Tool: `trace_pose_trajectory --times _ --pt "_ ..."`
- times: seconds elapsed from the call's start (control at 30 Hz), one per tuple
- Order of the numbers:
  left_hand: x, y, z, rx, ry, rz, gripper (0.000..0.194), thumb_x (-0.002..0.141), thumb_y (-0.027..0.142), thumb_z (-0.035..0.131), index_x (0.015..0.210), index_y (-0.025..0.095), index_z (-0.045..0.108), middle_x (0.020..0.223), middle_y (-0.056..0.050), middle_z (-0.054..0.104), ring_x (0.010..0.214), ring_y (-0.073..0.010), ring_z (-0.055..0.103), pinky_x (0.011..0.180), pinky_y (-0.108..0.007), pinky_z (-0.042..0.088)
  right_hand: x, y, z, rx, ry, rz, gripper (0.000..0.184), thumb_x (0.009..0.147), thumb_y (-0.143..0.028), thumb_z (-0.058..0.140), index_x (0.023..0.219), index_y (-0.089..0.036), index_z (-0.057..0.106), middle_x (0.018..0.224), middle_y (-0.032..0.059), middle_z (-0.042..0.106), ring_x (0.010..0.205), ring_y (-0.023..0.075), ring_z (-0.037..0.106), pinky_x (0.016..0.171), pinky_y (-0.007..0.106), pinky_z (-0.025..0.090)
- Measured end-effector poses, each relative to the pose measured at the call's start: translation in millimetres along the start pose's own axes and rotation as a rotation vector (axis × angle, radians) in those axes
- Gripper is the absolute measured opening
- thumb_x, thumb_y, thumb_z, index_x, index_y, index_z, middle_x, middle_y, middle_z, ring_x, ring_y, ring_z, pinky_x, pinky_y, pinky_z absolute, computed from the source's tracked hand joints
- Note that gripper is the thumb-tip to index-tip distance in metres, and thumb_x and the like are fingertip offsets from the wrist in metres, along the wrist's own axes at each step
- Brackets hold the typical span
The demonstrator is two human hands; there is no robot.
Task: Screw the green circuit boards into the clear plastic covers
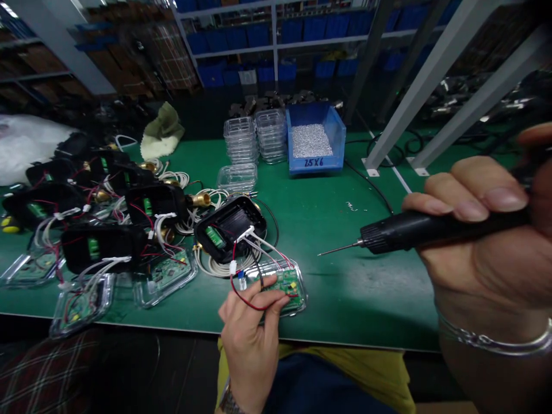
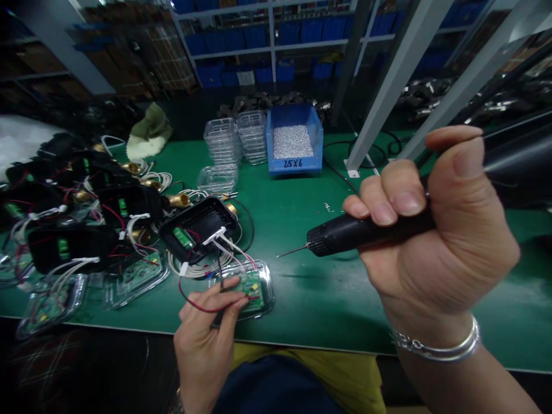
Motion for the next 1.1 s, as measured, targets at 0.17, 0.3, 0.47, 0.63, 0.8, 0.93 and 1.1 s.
trace_pose_trajectory --times 0.17,0.3,0.47,0.63,0.8,0.93,1.1 --pt "1.6 2.9 7.2 0.091 -0.016 0.08 0.01 0.09 0.018 0.069 0.093 0.027 0.069 0.105 0.0 0.076 0.099 -0.0238 0.058 0.093 -0.043 0.038 -8.3 10.6 8.6 0.081 -0.076 0.017 0.029 0.08 -0.026 0.087 0.095 -0.022 0.063 0.058 -0.0085 0.034 0.051 0.008 0.034 0.056 0.021 0.045" --pt "1.4 3.3 11.1 0.101 -0.016 0.098 0.013 0.089 0.015 0.068 0.095 0.026 0.068 0.105 -0.002 0.075 0.115 -0.0267 0.056 0.103 -0.049 0.037 -11.3 17.6 13.1 0.009 -0.066 0.029 0.031 0.078 -0.028 0.088 0.094 -0.024 0.062 0.055 -0.0088 0.037 0.049 0.0091 0.033 0.054 0.023 0.042" --pt "0.9 1.4 15.3 0.139 -0.012 0.102 0.013 0.089 0.018 0.069 0.097 0.028 0.068 0.106 -0.001 0.075 0.116 -0.0258 0.06 0.103 -0.049 0.036 -19.6 21.2 22.2 -0.091 -0.089 0.007 0.03 0.08 -0.035 0.084 0.093 -0.025 0.058 0.053 -0.0093 0.042 0.045 0.0101 0.033 0.047 0.027 0.038" --pt "2.0 -1.0 17.3 0.151 -0.004 0.1 0.012 0.09 0.019 0.069 0.096 0.029 0.068 0.104 -0.001 0.075 0.115 -0.0249 0.06 0.104 -0.048 0.035 -26.7 27.2 24.2 -0.171 -0.093 0.034 0.024 0.085 -0.037 0.079 0.094 -0.028 0.058 0.053 -0.0092 0.046 0.043 0.0101 0.037 0.047 0.03 0.039" --pt "0.4 -2.9 19.8 0.168 -0.026 0.084 0.012 0.09 0.019 0.068 0.095 0.03 0.068 0.104 0.001 0.076 0.114 -0.0243 0.062 0.109 -0.051 0.028 -28.1 32.7 26.5 -0.2 -0.16 0.046 0.026 0.083 -0.039 0.08 0.092 -0.03 0.058 0.051 -0.0092 0.048 0.042 0.0119 0.039 0.044 0.033 0.039" --pt "-0.6 -3.3 19.9 0.161 -0.032 0.071 0.01 0.091 0.02 0.066 0.094 0.03 0.067 0.104 0.001 0.076 0.115 -0.024 0.062 0.112 -0.051 0.025 -33.7 36.9 26.0 -0.237 -0.121 0.066 0.028 0.085 -0.042 0.08 0.092 -0.029 0.056 0.053 -0.0086 0.049 0.041 0.0114 0.042 0.044 0.034 0.041" --pt "-0.3 -6.1 19.4 0.172 -0.049 0.038 0.01 0.091 0.022 0.068 0.093 0.032 0.067 0.105 0.004 0.077 0.118 -0.027 0.058 0.11 -0.054 0.025 -40.6 38.3 37.4 -0.284 -0.183 0.04 0.034 0.081 -0.044 0.083 0.092 -0.028 0.054 0.052 -0.008 0.05 0.042 0.0128 0.045 0.042 0.034 0.042"
Point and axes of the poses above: each hand's wrist, its own x-axis towards the middle knuckle, its own z-axis out of the palm, y = z × x, the point moved 8 cm from there along x, towards the middle knuckle
